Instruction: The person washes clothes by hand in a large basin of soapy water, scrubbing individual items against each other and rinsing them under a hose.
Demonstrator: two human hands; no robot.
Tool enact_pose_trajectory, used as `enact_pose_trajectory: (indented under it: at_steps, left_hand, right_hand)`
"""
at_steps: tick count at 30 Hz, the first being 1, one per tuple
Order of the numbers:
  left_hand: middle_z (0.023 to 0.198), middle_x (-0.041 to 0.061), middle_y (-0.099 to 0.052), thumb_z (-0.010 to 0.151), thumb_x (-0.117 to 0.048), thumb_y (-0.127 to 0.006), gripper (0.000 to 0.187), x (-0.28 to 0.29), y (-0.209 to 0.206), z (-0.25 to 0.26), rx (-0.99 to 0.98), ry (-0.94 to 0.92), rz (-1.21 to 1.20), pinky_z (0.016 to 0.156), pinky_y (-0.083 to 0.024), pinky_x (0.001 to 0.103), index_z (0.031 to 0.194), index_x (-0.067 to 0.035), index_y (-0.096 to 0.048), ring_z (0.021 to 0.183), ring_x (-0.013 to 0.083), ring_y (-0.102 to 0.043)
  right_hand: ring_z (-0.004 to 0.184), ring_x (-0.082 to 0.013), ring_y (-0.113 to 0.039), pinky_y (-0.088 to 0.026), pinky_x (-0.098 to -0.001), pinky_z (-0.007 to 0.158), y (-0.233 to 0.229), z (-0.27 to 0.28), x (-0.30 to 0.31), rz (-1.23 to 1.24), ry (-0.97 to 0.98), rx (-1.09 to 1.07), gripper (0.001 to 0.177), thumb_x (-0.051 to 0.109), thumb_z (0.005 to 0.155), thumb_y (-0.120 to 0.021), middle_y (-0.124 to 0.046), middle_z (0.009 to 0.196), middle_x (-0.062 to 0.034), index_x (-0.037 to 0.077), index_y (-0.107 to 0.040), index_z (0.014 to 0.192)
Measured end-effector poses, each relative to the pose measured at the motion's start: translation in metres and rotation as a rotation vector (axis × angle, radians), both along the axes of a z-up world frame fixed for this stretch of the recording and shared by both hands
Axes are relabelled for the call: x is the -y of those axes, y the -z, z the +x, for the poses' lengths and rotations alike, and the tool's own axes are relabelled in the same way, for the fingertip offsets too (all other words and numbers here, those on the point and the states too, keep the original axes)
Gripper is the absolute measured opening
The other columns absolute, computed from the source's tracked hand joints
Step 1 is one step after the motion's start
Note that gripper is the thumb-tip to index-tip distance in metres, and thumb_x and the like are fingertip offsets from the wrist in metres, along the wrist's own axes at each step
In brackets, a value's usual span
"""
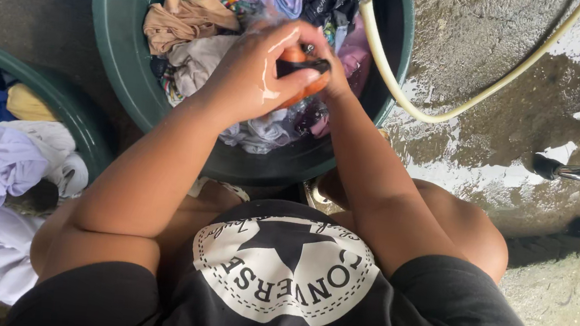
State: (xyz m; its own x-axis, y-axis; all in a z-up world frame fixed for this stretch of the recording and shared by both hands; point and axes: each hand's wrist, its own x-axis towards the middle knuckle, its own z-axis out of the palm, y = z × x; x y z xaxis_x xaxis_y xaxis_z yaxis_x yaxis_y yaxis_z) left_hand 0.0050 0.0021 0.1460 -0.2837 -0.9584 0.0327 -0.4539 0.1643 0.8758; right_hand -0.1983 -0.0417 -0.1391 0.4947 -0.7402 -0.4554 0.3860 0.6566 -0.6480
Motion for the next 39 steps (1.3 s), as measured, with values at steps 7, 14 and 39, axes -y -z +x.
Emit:
enact_pose_trajectory:
  at_steps: [7,14,39]
  left_hand:
    - [0.118,0.005,-0.063,0.102,0.006,-0.077,0.034,-0.005,-0.033,-0.011,-0.715,-0.238,-0.163,0.104,-0.051,0.028,0.124,-0.004,-0.053,0.11,0.0133,-0.062]
    - [0.119,0.01,-0.063,0.107,0.005,-0.074,0.029,0.01,0.023,-0.003,-1.159,-0.657,-0.205,0.096,-0.049,0.031,0.127,0.0,-0.053,0.102,0.0151,-0.06]
    - [0.109,0.013,-0.069,0.102,-0.035,-0.042,0.04,0.059,0.246,-0.03,-1.797,-0.628,0.644,0.099,-0.054,0.039,0.113,0.0,-0.059,0.105,0.0264,-0.067]
  right_hand:
    - [0.136,-0.0339,-0.06,-0.049,-0.0519,0.118,-0.1,0.041,0.005,0.078,-0.088,0.292,0.072,0.063,0.102,-0.052,-0.058,0.147,-0.0197,0.007,-0.051,0.147]
    - [0.137,-0.0318,-0.062,-0.052,-0.0471,0.116,-0.166,0.065,0.004,0.051,-0.046,0.725,0.078,0.068,0.098,-0.048,-0.059,0.144,-0.0177,0.006,-0.05,0.145]
    - [0.062,-0.0224,-0.054,-0.047,-0.0359,0.06,-0.136,0.09,0.034,-0.807,0.456,-0.736,0.029,0.017,0.093,-0.071,-0.056,0.068,-0.012,0.002,-0.053,0.074]
